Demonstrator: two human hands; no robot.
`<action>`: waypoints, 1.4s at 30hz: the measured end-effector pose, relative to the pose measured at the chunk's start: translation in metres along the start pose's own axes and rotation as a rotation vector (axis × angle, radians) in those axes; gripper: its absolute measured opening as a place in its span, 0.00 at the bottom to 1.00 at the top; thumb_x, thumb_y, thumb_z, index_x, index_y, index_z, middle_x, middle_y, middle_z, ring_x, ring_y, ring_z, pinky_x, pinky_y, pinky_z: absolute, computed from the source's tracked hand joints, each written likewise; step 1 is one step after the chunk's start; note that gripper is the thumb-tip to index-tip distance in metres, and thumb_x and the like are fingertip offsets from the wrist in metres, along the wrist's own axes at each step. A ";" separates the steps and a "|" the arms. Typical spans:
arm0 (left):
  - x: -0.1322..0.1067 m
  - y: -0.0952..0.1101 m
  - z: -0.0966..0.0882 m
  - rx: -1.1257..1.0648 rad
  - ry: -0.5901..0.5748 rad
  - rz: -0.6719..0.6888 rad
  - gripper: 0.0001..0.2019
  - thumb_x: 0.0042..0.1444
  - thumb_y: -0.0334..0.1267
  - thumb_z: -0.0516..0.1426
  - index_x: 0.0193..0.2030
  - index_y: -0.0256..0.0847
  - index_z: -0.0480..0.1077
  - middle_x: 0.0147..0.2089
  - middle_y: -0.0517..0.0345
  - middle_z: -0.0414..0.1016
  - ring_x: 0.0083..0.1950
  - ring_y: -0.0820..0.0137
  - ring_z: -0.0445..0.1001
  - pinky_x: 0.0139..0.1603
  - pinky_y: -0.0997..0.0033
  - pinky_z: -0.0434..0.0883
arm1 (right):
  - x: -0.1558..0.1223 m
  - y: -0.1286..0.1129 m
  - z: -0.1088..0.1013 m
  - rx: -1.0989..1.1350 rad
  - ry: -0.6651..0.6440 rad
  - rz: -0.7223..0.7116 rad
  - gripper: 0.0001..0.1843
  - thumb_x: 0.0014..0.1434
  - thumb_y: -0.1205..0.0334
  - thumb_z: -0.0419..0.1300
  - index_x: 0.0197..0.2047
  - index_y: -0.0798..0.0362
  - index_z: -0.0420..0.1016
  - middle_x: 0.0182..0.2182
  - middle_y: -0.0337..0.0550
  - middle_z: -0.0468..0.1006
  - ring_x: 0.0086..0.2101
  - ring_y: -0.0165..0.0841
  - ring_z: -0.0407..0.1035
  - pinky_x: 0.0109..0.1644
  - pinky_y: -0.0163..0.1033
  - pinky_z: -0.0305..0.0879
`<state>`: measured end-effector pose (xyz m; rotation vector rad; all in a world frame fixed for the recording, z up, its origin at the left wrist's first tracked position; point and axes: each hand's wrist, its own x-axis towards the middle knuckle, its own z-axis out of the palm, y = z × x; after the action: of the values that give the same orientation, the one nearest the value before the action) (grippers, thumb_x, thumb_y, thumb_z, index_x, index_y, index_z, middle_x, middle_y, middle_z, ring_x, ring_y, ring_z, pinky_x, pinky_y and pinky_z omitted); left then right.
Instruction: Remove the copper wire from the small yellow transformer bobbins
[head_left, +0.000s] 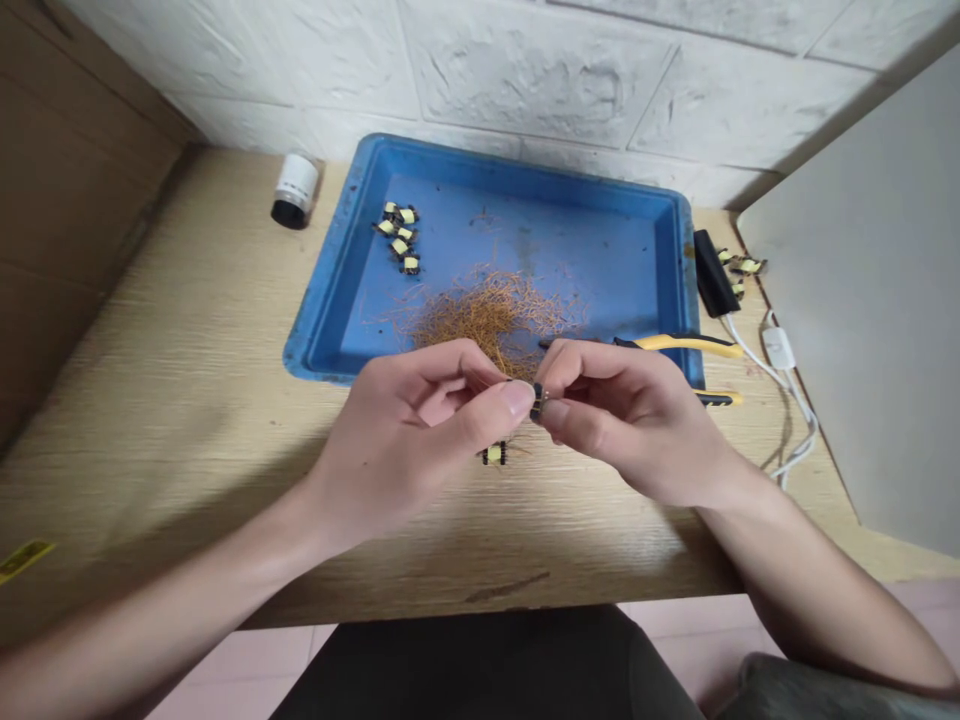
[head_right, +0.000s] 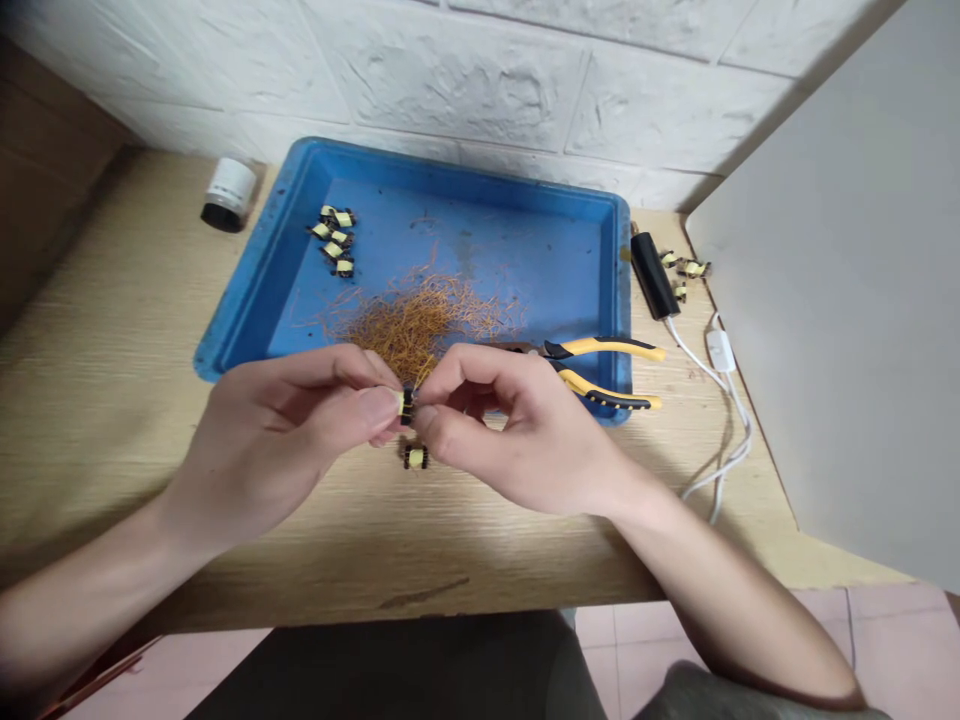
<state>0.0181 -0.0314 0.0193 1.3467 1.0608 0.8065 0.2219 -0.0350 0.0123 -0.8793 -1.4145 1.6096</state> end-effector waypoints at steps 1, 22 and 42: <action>0.000 0.000 -0.001 0.006 -0.001 -0.001 0.11 0.61 0.38 0.65 0.28 0.40 0.75 0.25 0.65 0.74 0.28 0.76 0.70 0.29 0.78 0.68 | 0.000 0.000 0.000 0.000 0.000 -0.005 0.09 0.60 0.75 0.69 0.34 0.53 0.77 0.27 0.33 0.77 0.26 0.24 0.68 0.29 0.31 0.65; 0.000 0.001 -0.001 0.023 -0.022 0.005 0.11 0.62 0.39 0.63 0.28 0.41 0.74 0.26 0.63 0.72 0.29 0.74 0.69 0.30 0.75 0.67 | -0.004 0.000 -0.001 -0.074 0.040 -0.006 0.08 0.61 0.73 0.70 0.36 0.50 0.80 0.28 0.35 0.80 0.27 0.28 0.71 0.30 0.36 0.69; 0.000 0.002 0.000 0.067 0.006 -0.024 0.11 0.62 0.41 0.63 0.28 0.41 0.75 0.24 0.64 0.72 0.27 0.75 0.68 0.26 0.78 0.66 | -0.009 -0.001 0.002 -0.258 0.007 -0.062 0.09 0.70 0.70 0.63 0.38 0.49 0.71 0.32 0.35 0.75 0.32 0.29 0.67 0.34 0.38 0.64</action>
<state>0.0184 -0.0312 0.0214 1.3862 1.1154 0.7638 0.2242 -0.0435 0.0134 -0.9763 -1.6536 1.3968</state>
